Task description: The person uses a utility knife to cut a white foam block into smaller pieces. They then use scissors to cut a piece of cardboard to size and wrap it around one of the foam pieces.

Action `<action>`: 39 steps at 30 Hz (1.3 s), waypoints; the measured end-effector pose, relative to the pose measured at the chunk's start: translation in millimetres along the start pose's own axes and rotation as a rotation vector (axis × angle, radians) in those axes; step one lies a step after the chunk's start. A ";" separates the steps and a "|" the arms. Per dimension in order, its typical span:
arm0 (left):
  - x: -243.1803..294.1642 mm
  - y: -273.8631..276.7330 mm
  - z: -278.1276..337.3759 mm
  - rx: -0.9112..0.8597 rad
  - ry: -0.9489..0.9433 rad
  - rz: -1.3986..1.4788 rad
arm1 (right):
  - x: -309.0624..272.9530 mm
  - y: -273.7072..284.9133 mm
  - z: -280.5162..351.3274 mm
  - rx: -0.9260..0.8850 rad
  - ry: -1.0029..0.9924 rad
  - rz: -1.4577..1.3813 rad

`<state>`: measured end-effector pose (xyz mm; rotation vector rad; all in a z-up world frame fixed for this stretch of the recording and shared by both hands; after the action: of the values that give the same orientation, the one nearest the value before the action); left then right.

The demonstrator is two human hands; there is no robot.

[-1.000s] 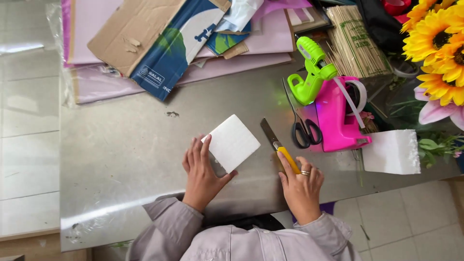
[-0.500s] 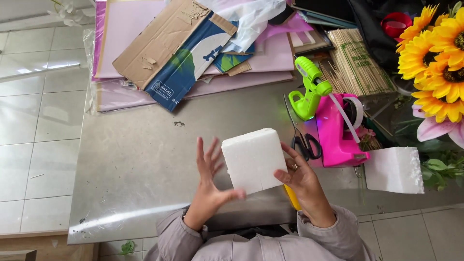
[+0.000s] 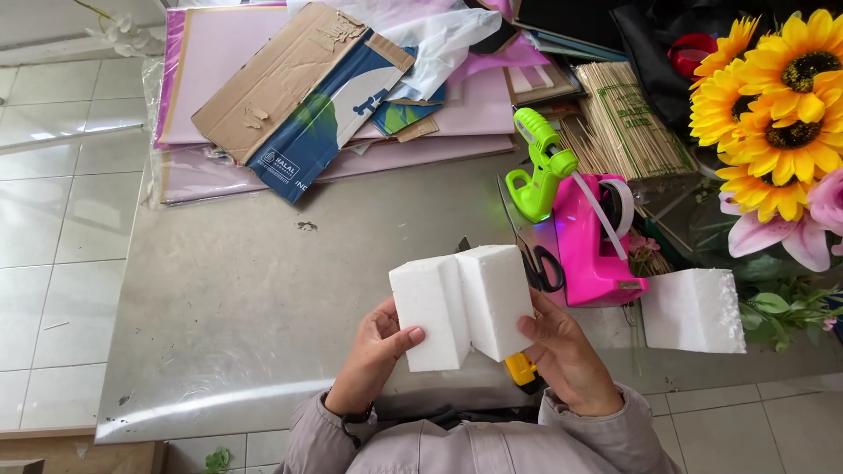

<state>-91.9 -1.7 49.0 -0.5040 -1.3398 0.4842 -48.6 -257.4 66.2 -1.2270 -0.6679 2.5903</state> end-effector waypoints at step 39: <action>43.9 81.3 15.0 0.349 0.177 0.127 | 58.0 -56.5 -90.0 0.207 0.952 1.703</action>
<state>-102.9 90.5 37.0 -0.3343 -1.0296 0.7445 -16.8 -158.7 3.8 -3.3651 1.3236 1.8746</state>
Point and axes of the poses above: each hand's wrist, its own z-axis away from the middle knuckle, its own y-axis out of the back of the hand, x = y × z, the point moved 2 cm from there along -z, towards the middle knuckle, and after that the axes turned 6 degrees about -y, right-handed, at the moved point
